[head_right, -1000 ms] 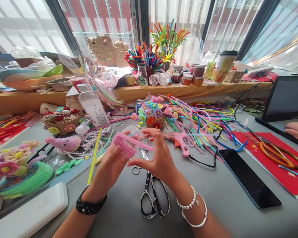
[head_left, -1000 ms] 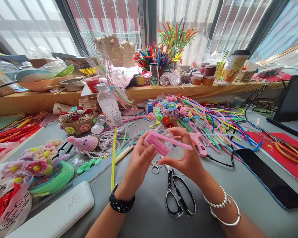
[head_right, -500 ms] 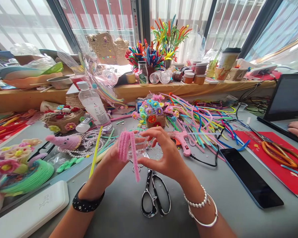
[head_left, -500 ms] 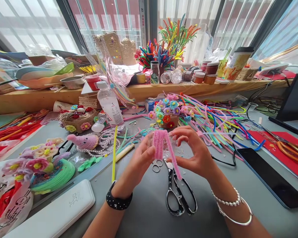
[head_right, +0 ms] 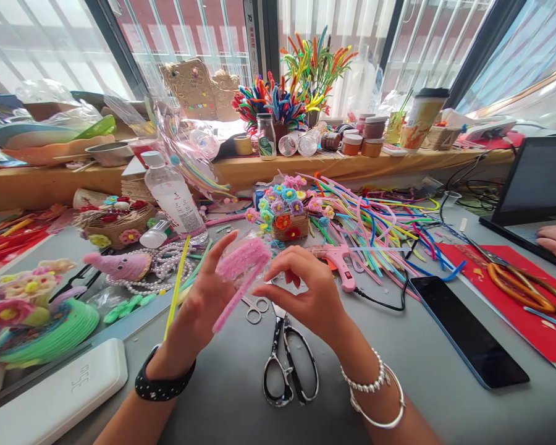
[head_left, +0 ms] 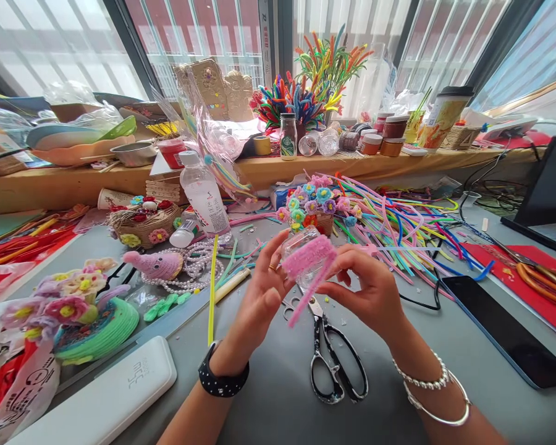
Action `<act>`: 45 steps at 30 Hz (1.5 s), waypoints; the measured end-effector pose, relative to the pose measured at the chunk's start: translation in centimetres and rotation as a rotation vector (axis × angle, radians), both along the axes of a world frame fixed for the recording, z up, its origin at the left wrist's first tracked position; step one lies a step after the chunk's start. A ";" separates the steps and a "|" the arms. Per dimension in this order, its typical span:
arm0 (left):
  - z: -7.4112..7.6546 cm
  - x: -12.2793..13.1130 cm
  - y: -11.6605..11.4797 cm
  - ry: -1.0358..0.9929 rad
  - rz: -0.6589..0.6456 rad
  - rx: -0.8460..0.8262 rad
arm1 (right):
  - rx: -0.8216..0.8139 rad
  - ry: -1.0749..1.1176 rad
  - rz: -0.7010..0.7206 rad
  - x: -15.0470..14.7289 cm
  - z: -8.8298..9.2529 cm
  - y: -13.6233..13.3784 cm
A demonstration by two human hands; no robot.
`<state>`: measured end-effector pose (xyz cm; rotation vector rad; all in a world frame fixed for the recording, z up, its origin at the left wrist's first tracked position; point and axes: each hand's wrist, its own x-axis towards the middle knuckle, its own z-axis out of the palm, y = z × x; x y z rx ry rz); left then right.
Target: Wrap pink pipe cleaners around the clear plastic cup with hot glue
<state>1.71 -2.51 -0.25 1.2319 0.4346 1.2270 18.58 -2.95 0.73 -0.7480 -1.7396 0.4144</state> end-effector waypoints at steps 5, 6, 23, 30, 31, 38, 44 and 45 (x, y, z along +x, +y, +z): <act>0.1 0.2 -0.7 0.118 0.140 0.254 | 0.054 0.036 -0.109 -0.5 -0.1 -0.3; 0.1 0.2 -0.8 0.139 0.191 0.277 | 0.056 0.040 -0.118 -0.6 -0.2 -0.3; 0.7 0.4 -1.0 0.033 0.332 0.183 | 0.033 0.030 -0.130 -0.9 -0.3 -0.6; 0.3 0.8 -0.7 0.093 0.187 0.067 | 0.035 -0.013 -0.076 -1.6 -0.3 -0.7; 0.2 0.8 -0.7 0.104 0.198 0.070 | 0.019 -0.032 -0.061 -1.6 -0.3 -0.7; 0.5 0.2 -0.4 0.115 0.266 0.101 | -0.299 0.151 0.217 -0.1 -0.2 0.0; 0.5 0.1 -0.4 0.175 0.281 0.143 | -0.410 0.370 0.232 0.1 -0.1 0.3; 0.4 0.1 -0.3 0.192 0.284 0.149 | -0.427 0.380 0.239 0.0 -0.1 0.3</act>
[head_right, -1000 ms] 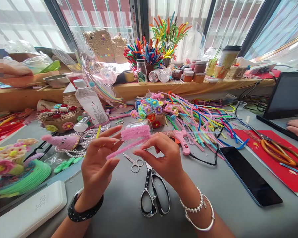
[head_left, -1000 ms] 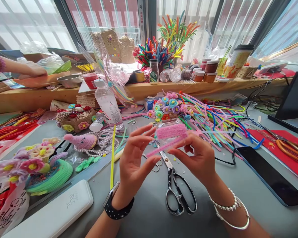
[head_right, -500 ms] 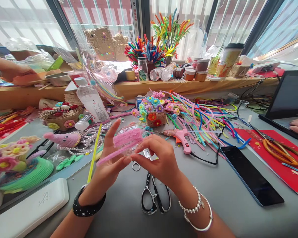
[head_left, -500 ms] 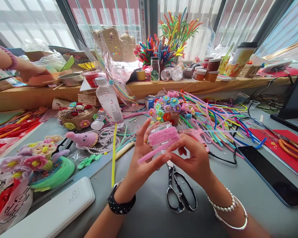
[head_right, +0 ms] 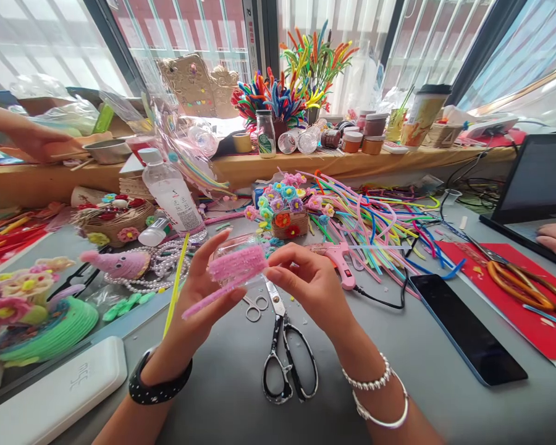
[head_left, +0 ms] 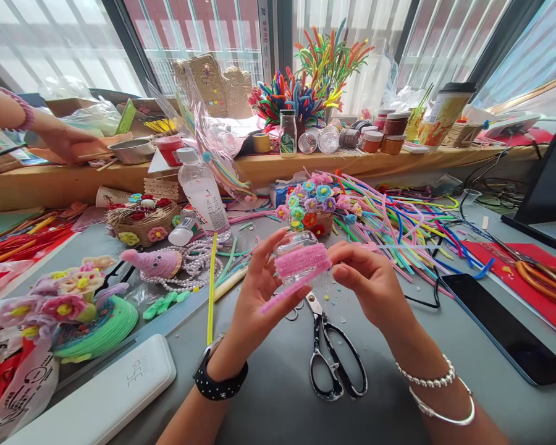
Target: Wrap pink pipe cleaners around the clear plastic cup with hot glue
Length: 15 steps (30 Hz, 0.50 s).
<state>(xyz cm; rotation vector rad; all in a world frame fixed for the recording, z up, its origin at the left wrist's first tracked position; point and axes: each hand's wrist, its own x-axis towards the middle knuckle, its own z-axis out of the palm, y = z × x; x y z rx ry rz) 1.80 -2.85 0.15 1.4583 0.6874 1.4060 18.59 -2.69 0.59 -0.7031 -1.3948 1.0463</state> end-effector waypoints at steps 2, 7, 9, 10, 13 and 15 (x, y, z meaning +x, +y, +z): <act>-0.2 0.0 0.0 0.026 0.002 0.005 | -0.038 0.009 0.010 -0.1 0.0 0.0; -0.5 0.0 0.1 0.031 -0.037 0.026 | -0.110 0.041 0.015 -0.4 -0.1 -0.1; -0.5 0.0 0.1 0.037 -0.036 0.043 | -0.112 0.056 0.002 -0.5 -0.2 -0.1; -0.5 0.0 0.0 0.049 -0.032 0.048 | -0.111 0.064 -0.005 -0.6 -0.2 -0.2; -0.6 0.0 -0.1 0.093 -0.030 0.069 | -0.118 0.076 -0.021 -0.8 -0.3 -0.3; -0.6 -0.1 -0.1 0.095 -0.048 0.094 | -0.125 0.074 -0.022 -0.9 -0.4 -0.4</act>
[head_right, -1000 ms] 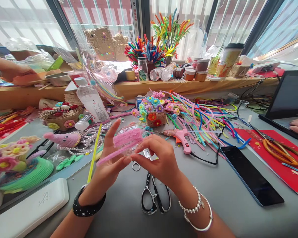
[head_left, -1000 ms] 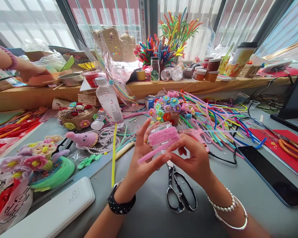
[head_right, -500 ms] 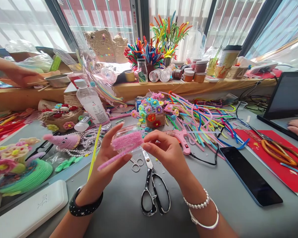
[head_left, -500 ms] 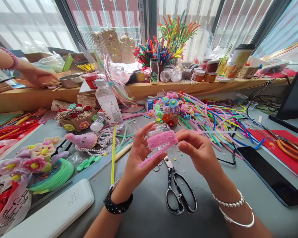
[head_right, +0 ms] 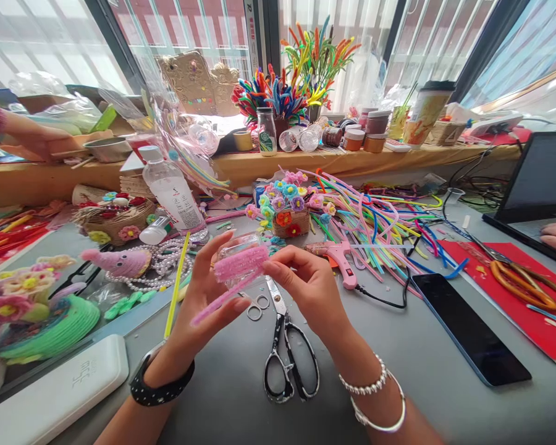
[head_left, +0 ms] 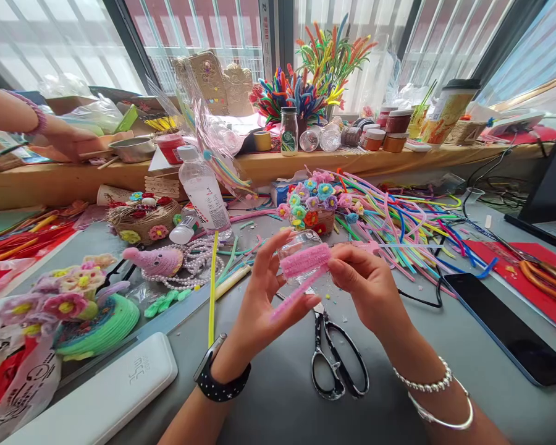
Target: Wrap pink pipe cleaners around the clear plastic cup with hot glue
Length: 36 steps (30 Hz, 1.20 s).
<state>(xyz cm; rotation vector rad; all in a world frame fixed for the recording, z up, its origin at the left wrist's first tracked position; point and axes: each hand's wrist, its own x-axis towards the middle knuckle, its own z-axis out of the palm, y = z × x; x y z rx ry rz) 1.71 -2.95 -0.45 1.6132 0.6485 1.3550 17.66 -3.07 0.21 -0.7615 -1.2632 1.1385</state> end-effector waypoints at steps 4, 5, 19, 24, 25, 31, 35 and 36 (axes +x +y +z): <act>0.0 0.0 0.0 -0.068 -0.059 0.034 | -0.003 0.015 0.006 -0.2 -0.1 -0.1; 0.0 0.0 0.0 -0.077 -0.068 0.024 | -0.007 0.022 0.008 -0.2 -0.1 -0.1; 0.2 -0.5 -0.1 -0.058 -0.085 -0.128 | -0.049 0.127 0.051 -0.4 0.2 -0.2; -0.1 -0.4 -0.1 -0.079 -0.062 -0.137 | -0.119 0.175 0.074 -0.5 0.2 -0.1; -0.1 -0.4 -0.1 -0.077 -0.061 -0.138 | -0.135 0.183 0.078 -0.5 0.2 -0.1; 0.1 -0.4 -0.1 -0.047 -0.060 -0.150 | -0.177 0.205 0.082 -0.4 0.2 0.0; 0.1 -0.4 -0.1 -0.031 -0.075 -0.159 | -0.193 0.222 0.082 -0.4 0.3 0.0; 0.1 -0.4 -0.1 -0.037 -0.070 -0.157 | -0.195 0.225 0.083 -0.4 0.3 0.0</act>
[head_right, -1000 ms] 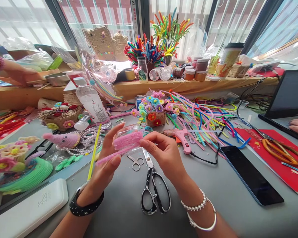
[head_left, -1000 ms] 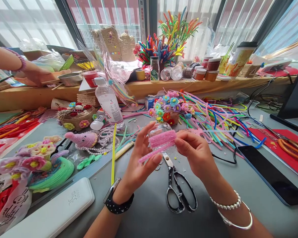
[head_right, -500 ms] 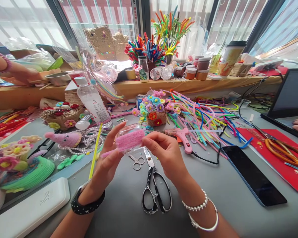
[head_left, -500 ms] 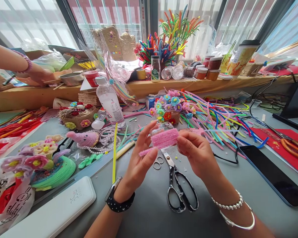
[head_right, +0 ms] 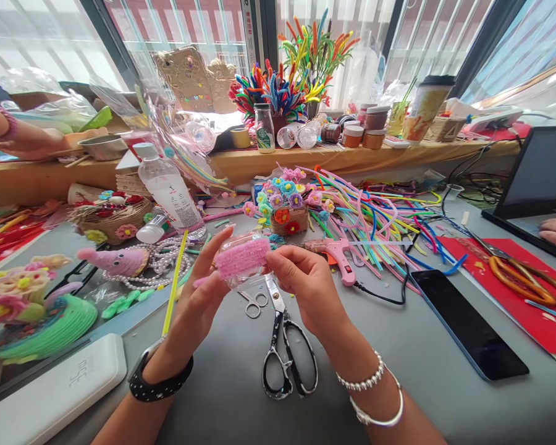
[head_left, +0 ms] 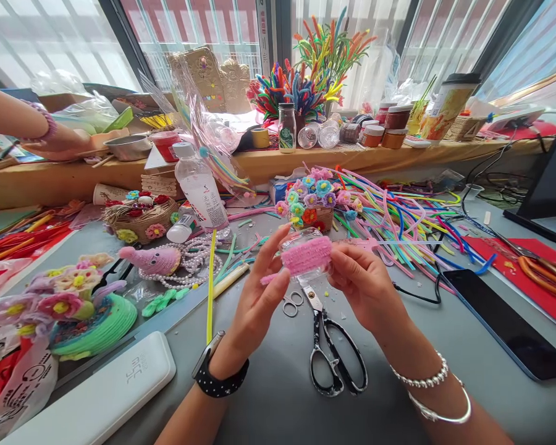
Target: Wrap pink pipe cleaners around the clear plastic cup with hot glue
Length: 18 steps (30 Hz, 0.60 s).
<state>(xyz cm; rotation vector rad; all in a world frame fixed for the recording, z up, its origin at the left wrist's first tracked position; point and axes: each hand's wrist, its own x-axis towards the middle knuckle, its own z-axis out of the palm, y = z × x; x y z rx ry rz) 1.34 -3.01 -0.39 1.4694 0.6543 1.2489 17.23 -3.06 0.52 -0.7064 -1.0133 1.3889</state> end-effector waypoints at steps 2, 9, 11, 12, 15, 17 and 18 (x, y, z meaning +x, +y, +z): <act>0.0 0.0 0.0 0.004 0.010 -0.006 | -0.002 0.006 0.002 0.0 0.0 0.0; 0.2 -0.2 0.0 0.028 0.030 0.007 | -0.006 -0.011 -0.004 0.1 0.0 0.0; 0.2 -0.3 0.1 0.019 0.026 0.018 | 0.015 -0.037 -0.010 0.2 0.0 0.0; 0.2 -0.4 0.2 0.017 0.025 0.021 | 0.038 -0.058 -0.017 0.2 0.0 0.0; 0.2 -0.6 0.2 0.026 0.047 0.028 | 0.118 -0.157 -0.049 0.4 0.2 -0.1; 0.3 -0.6 0.2 0.048 0.055 0.028 | 0.144 -0.214 -0.062 0.5 0.2 -0.1; 0.3 -0.6 0.1 0.056 0.055 0.030 | 0.148 -0.230 -0.065 0.6 0.2 -0.1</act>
